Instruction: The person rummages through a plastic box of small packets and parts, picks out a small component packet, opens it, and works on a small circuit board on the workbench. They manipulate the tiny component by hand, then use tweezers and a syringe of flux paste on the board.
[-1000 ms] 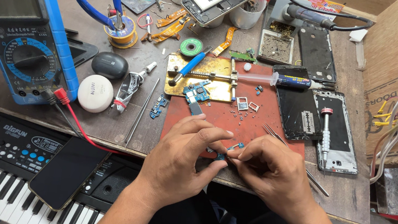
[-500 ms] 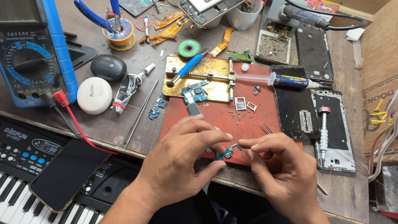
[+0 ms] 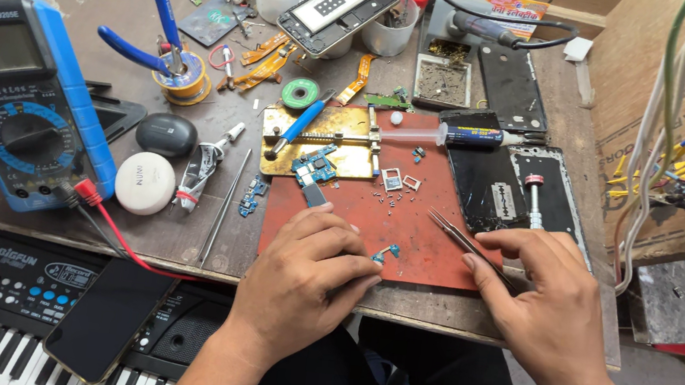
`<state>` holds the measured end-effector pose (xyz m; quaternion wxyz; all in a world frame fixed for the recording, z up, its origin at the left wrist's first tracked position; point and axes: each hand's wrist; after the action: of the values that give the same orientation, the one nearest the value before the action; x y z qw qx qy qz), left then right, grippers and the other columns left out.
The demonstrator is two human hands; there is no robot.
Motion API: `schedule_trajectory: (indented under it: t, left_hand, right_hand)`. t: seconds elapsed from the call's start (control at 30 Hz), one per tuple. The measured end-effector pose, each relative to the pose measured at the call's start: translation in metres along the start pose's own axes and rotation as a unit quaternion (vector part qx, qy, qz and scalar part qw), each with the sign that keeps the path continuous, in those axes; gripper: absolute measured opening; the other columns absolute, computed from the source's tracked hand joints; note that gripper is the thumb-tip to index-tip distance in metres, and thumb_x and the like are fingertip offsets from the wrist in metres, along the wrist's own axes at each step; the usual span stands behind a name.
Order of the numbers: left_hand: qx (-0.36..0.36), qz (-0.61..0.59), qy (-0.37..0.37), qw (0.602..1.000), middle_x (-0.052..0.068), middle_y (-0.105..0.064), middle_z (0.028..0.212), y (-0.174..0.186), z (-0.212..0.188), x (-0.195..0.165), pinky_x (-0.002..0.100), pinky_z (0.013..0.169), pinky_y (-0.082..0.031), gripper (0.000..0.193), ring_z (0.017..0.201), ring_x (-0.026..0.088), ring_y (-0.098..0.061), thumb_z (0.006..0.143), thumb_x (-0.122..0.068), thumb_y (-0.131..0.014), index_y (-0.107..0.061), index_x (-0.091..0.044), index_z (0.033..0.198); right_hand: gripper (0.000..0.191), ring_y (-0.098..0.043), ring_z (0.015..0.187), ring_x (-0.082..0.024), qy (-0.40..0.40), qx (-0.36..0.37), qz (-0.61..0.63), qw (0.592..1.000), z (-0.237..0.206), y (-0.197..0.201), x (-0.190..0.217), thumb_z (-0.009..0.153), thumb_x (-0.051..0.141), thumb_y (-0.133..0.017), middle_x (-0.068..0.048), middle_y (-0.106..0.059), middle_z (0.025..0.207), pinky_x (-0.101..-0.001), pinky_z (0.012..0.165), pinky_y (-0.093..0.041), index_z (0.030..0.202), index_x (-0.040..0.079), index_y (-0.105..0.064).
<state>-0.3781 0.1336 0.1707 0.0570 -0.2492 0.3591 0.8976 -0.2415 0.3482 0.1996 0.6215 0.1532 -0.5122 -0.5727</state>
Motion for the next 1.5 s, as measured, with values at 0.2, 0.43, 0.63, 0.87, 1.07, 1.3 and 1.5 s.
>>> schedule_trajectory:
  t: [0.2, 0.43, 0.63, 0.87, 1.07, 1.3, 1.5]
  left_hand:
    - [0.012, 0.021, -0.014, 1.000, 0.002, -0.068, 0.101, 0.000, -0.001, 0.000, 0.046, 0.110, -0.044, 0.012, 0.107, 0.025, -0.064, 0.085, -0.014, -0.077, -0.072, -0.009, 0.095]
    - [0.021, 0.027, -0.020, 0.999, 0.002, -0.068, 0.104, 0.000, -0.001, 0.000, 0.047, 0.111, -0.043, 0.013, 0.108, 0.025, -0.063, 0.084, -0.013, -0.076, -0.071, -0.010, 0.096]
    - [0.013, -0.002, -0.007, 1.000, 0.000, -0.070, 0.100, 0.000, -0.002, 0.001, 0.047, 0.111, -0.045, 0.014, 0.105, 0.024, -0.065, 0.082, -0.012, -0.078, -0.069, -0.012, 0.093]
    - [0.008, -0.015, 0.012, 1.000, 0.001, -0.071, 0.097, 0.002, -0.001, 0.001, 0.047, 0.109, -0.046, 0.018, 0.102, 0.025, -0.066, 0.079, -0.010, -0.079, -0.065, -0.010, 0.090]
    - [-0.010, -0.029, 0.021, 0.999, 0.001, -0.071, 0.094, 0.001, 0.001, 0.001, 0.046, 0.106, -0.048, 0.020, 0.101, 0.025, -0.067, 0.080, -0.011, -0.081, -0.062, -0.010, 0.086]
    - [-0.011, -0.028, 0.012, 0.999, 0.001, -0.072, 0.095, 0.002, 0.000, 0.003, 0.044, 0.103, -0.049, 0.017, 0.101, 0.024, -0.067, 0.081, -0.010, -0.081, -0.066, -0.010, 0.089]
    - [-0.009, -0.016, -0.003, 1.000, 0.001, -0.071, 0.098, 0.002, -0.001, 0.004, 0.045, 0.105, -0.049, 0.015, 0.102, 0.023, -0.066, 0.080, -0.011, -0.081, -0.072, -0.011, 0.092]
  right_hand:
    - [0.023, -0.072, 0.078, -0.018, -0.031, 0.036, 0.054, 0.997, -0.001, 0.000, -0.004, 0.080, 0.013, -0.079, -0.007, -0.074, 0.089, -0.0316, 0.070, -0.056, 0.101, 0.005, -0.076]
    - [0.022, -0.071, 0.078, -0.015, -0.057, 0.052, 0.080, 0.994, -0.004, -0.001, -0.019, 0.085, 0.009, -0.074, -0.006, -0.072, 0.088, -0.0298, 0.067, -0.054, 0.106, 0.005, -0.071]
    - [0.032, -0.057, 0.087, -0.014, -0.156, 0.064, 0.481, 0.860, -0.019, -0.009, -0.035, 0.096, 0.000, -0.060, -0.008, -0.060, 0.098, -0.0255, 0.080, -0.046, 0.127, 0.005, -0.066]
    - [0.048, -0.061, 0.096, -0.020, -0.210, 0.128, 0.872, 0.424, -0.020, -0.035, -0.039, 0.090, -0.020, -0.055, -0.012, -0.063, 0.108, -0.0308, 0.084, -0.046, 0.132, 0.002, -0.066]
    - [0.033, -0.073, 0.106, -0.025, -0.141, 0.119, 0.533, 0.826, -0.021, -0.038, -0.019, 0.093, -0.005, -0.063, -0.016, -0.075, 0.111, -0.0366, 0.096, -0.058, 0.125, -0.002, -0.071]
    - [0.024, -0.074, 0.082, -0.015, 0.040, 0.074, 0.276, 0.957, -0.027, -0.040, 0.005, 0.091, 0.006, -0.071, -0.008, -0.079, 0.092, -0.0237, 0.073, -0.060, 0.114, 0.000, -0.075]
    - [0.018, -0.073, 0.070, -0.012, 0.007, 0.053, 0.272, 0.961, -0.034, -0.041, 0.007, 0.091, 0.005, -0.070, -0.008, -0.074, 0.084, -0.0226, 0.061, -0.057, 0.107, -0.001, -0.076]
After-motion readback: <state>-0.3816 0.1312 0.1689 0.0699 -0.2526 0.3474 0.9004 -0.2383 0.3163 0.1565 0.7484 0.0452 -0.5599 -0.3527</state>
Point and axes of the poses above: each hand's wrist, its own z-axis towards the middle knuckle, its own y-axis out of the back of the hand, x = y × z
